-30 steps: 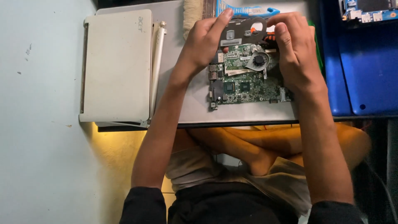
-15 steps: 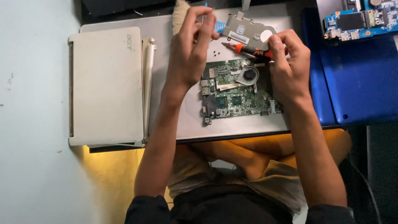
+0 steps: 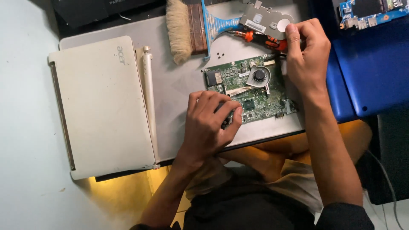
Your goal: The person cleans a green circuit board using a blue brush and a screwdriver. They brush the surface, use the screwdriver to remove a metal component, and then continue brushing the board.
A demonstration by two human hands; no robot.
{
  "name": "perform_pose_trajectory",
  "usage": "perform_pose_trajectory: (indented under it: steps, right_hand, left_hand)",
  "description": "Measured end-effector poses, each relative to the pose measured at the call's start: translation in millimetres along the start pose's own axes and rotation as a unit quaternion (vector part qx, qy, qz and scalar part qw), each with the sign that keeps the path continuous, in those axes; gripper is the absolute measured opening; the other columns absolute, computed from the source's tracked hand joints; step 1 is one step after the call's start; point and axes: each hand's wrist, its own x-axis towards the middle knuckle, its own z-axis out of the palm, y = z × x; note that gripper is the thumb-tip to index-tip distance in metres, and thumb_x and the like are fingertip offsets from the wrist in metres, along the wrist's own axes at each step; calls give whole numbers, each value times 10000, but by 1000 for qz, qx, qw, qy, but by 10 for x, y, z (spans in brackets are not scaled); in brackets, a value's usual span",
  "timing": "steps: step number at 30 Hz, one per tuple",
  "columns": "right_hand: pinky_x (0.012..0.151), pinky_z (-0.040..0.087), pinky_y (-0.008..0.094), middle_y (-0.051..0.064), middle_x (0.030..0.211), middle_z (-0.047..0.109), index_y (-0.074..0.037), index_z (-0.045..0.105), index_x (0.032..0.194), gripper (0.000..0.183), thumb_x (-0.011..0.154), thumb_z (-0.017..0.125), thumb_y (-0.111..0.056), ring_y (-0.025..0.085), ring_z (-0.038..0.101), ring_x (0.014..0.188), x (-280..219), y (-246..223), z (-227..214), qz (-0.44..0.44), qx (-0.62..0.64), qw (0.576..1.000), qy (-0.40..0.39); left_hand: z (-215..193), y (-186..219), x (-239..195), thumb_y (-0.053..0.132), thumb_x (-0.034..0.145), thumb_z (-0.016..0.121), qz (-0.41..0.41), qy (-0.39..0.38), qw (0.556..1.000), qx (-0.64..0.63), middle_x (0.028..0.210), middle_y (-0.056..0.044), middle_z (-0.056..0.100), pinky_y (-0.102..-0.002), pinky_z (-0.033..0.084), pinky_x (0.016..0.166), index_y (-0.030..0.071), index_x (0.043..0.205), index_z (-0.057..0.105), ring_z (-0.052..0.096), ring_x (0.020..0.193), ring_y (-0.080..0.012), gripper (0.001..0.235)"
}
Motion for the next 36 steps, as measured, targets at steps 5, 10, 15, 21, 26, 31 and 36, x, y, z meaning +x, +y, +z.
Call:
perform_pose_trajectory:
  steps: [5,10,15,21,26,31,36]
  right_hand:
    - [861,441,433,114,1091,601,-9,643,1140,300,1423,691,-95,258,556,961,-9,-34,-94,-6,-43,998,-40]
    - [831,496,392,128,1157,695,7,650,1362,122,1415,722,-75,226,645,1016,-24,-147,-120,1,-9,998,-59]
    - [855,537,434,188,1177,724,58,620,1538,284,1363,775,-104,289,700,1023,31,-334,-155,-48,-15,996,-71]
    - [881,607,436,212,1218,684,31,574,1541,377,1284,815,-103,311,690,1060,-37,-428,-204,-60,-19,995,-79]
    - [932,519,485,226,1353,546,42,666,1363,376,1268,971,-156,364,556,1155,-49,-462,-281,-149,-95,984,-19]
    - [931,477,463,-1,991,704,-163,769,1198,528,1186,699,-687,207,660,911,-92,-388,-314,-202,-137,956,-165]
    - [824,564,467,27,1001,816,-164,779,1484,716,1001,747,-692,249,770,944,-74,-570,-324,-184,-159,933,-265]
  left_hand:
    - [12,39,-24,135,1078,812,-10,35,999,-14,1038,-65,744,-494,465,975,99,1045,790,675,1012,-300,53]
    - [-26,32,-26,144,1094,813,-20,26,999,-2,1059,-73,753,-496,456,1000,95,1056,800,677,1052,-310,63]
    - [22,23,-6,134,1091,783,-41,64,997,23,1060,-57,739,-479,450,988,111,1047,780,667,1046,-301,50]
    - [89,-11,-31,150,1115,746,-83,57,994,52,1071,-24,723,-444,428,953,109,1058,786,634,1038,-277,81]
    - [121,-1,-41,169,1157,700,-73,35,994,72,1206,-86,696,-441,465,980,104,1199,797,629,1102,-307,125]
    - [81,44,-17,173,1167,683,-83,35,994,64,1215,-74,701,-451,473,1005,118,1215,794,636,1120,-308,133]
    - [88,18,-41,166,1149,693,-93,45,993,63,1194,-64,719,-439,475,1004,124,1191,799,652,1113,-296,121]
